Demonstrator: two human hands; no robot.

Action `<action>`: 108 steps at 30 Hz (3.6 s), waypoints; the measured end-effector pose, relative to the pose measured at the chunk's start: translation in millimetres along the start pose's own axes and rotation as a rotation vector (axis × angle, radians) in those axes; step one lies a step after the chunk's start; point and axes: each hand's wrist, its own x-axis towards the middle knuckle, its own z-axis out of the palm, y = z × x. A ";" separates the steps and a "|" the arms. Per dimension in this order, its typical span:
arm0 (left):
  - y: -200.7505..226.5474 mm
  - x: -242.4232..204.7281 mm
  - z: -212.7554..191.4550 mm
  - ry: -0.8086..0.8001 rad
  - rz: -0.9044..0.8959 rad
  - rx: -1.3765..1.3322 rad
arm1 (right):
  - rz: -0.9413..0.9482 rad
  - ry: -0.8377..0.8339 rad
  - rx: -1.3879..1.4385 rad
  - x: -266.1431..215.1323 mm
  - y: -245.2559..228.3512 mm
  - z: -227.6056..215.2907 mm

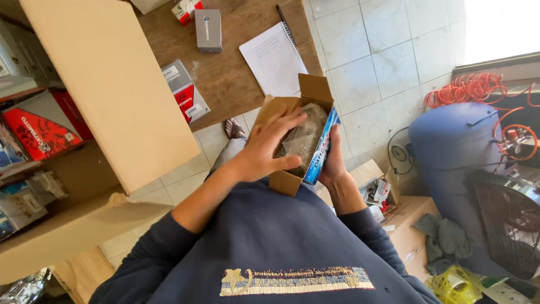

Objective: The person unboxes a mechanical component from a box, removes the bubble wrap protection, and examines the item by hand before placing it back into the packaging.

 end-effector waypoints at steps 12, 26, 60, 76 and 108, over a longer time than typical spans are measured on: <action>-83.0 92.4 14.1 0.475 -0.077 -1.849 | -0.630 -0.047 -1.538 10.2 -90.6 128.5; -194.5 100.5 -4.7 0.902 0.066 -1.886 | -0.295 -0.431 -1.063 215.9 -244.3 74.2; -100.8 100.3 -75.0 0.729 -0.067 -0.762 | -0.052 -0.401 -0.378 211.9 -49.3 56.3; -40.0 100.3 -80.4 0.715 -0.060 -0.490 | -0.398 -0.956 -0.842 188.4 -186.9 105.9; -101.9 158.6 -6.3 0.698 0.054 -1.634 | -0.232 -0.852 -1.072 149.6 -261.1 131.5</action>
